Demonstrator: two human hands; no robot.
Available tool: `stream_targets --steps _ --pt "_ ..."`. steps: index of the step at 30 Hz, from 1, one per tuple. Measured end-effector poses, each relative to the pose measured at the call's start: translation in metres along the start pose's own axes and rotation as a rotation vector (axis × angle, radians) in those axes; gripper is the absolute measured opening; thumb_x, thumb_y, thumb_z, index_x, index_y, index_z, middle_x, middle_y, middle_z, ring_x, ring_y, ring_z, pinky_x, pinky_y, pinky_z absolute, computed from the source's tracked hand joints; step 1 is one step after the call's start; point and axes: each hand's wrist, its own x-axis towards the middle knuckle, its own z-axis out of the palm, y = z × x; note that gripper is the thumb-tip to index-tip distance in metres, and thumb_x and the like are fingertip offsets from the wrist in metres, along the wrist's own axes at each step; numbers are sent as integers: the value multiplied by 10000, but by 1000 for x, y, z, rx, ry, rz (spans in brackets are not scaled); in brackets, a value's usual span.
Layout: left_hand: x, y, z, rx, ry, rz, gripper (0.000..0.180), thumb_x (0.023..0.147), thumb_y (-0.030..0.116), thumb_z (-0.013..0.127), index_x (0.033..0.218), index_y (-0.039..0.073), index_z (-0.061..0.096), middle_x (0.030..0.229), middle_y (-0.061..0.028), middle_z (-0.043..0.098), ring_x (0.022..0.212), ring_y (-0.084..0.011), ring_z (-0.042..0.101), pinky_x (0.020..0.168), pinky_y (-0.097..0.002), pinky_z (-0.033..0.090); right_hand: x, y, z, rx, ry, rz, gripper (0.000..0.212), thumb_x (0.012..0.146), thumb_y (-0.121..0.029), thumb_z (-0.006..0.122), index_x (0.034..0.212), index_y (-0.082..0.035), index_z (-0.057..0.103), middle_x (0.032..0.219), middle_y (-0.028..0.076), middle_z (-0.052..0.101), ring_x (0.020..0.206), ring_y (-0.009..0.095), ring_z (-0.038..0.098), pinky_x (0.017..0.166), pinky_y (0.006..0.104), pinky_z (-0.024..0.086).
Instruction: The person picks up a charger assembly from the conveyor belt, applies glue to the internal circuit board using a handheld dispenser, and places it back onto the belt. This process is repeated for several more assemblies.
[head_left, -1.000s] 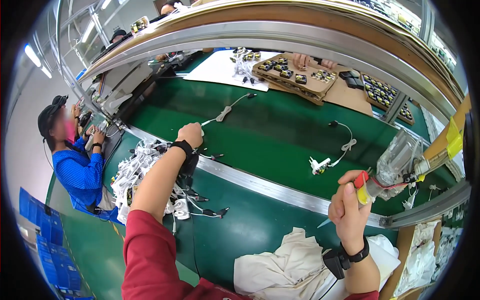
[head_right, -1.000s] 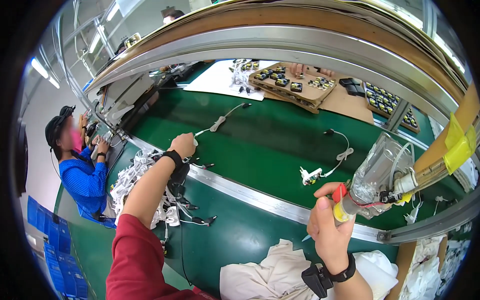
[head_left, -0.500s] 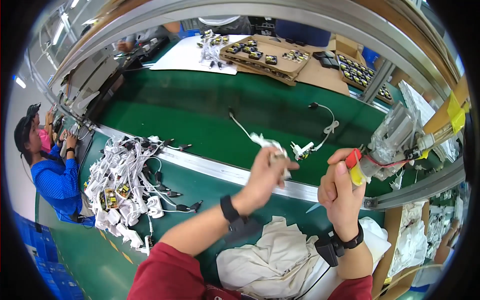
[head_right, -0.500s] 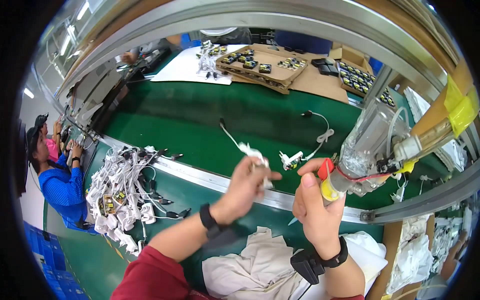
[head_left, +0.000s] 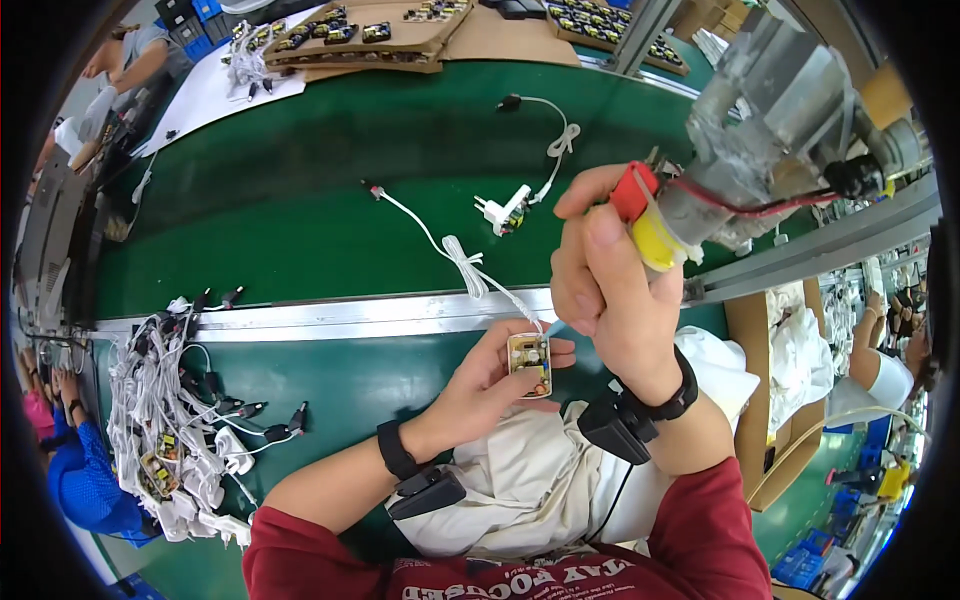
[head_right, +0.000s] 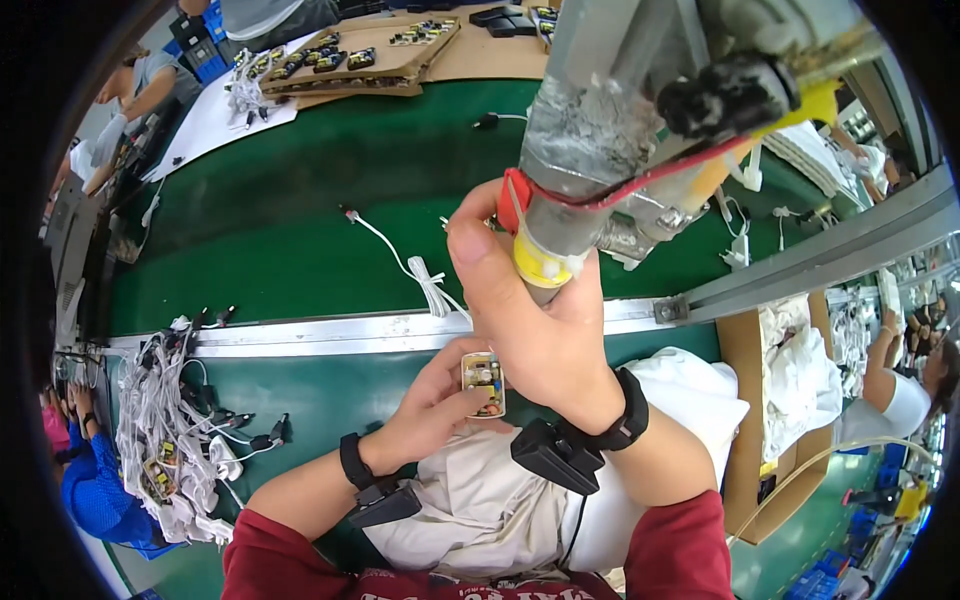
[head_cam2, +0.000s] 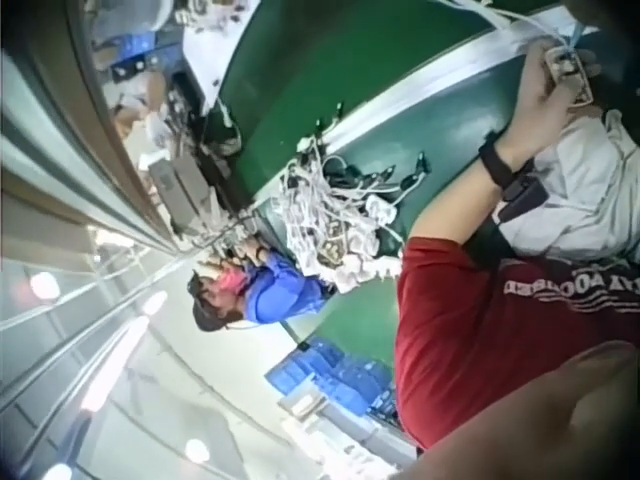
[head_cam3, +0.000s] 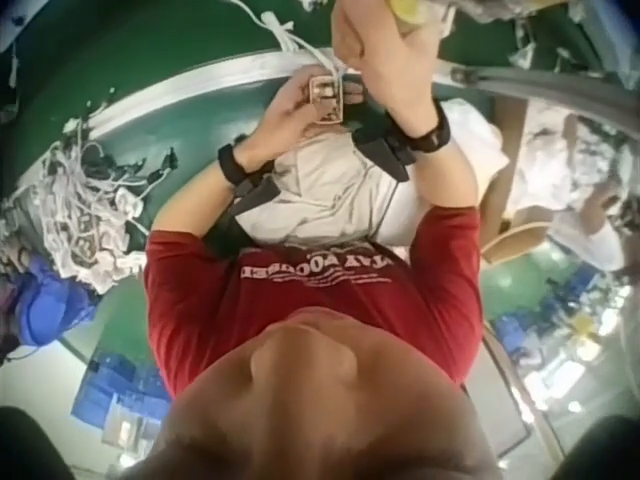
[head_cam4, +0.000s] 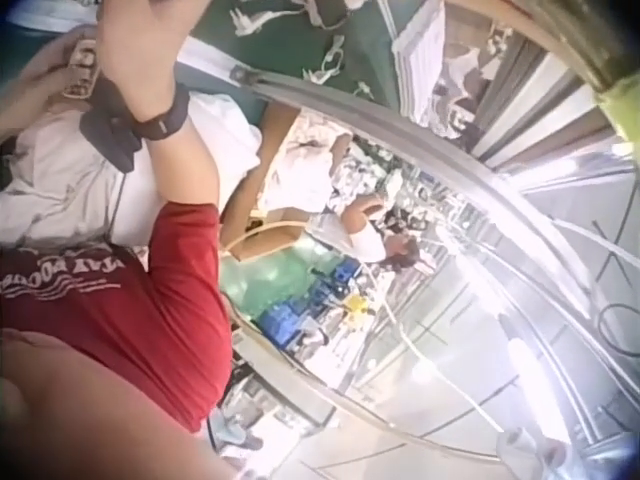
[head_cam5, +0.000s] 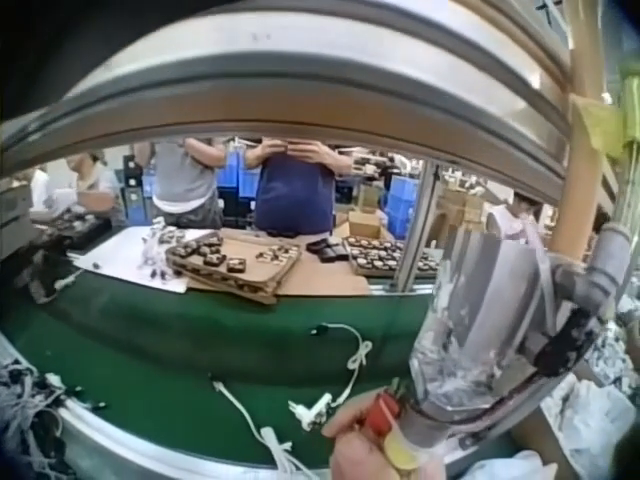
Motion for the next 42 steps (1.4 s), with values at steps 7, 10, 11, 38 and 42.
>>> stream_targets --steps 7,10,11,38,42 --pt "2 7 -14 68 -47 -6 419 901 -34 423 1280 107 314 1324 -132 431 1205 -216 466 834 -338 536 4 19 0 37 37 20 223 931 -271 490 950 -61 418 511 -22 364 378 38 275 355 208 226" --pt "1 4 -16 47 -65 12 414 901 -38 417 1274 109 314 1328 -133 426 1206 -219 465 840 -338 534 3 22 3 44 51 35 215 928 -267 498 935 -70 412 508 -23 363 379 37 275 356 208 224" --pt "1 3 -16 42 -68 15 413 900 -40 417 1272 109 313 1329 -134 424 1206 -220 464 840 -338 534 2 22 4 44 55 40 211 927 -264 501 930 -74 410 507 -23 362 379 37 276 357 208 223" --pt "-4 1 -31 -152 92 93 416 894 -10 387 1292 106 357 1236 -118 472 1141 -220 511 826 -411 549 -14 23 15 -4 -43 44 310 915 -342 517 930 -62 383 490 -21 362 376 36 274 362 208 210" --pt "-4 1 -31 -146 75 81 422 897 -9 386 1301 108 352 1240 -116 468 1146 -220 507 830 -412 547 -15 24 15 1 -35 38 327 914 -351 516 946 -52 387 488 -19 361 375 37 276 363 209 213"
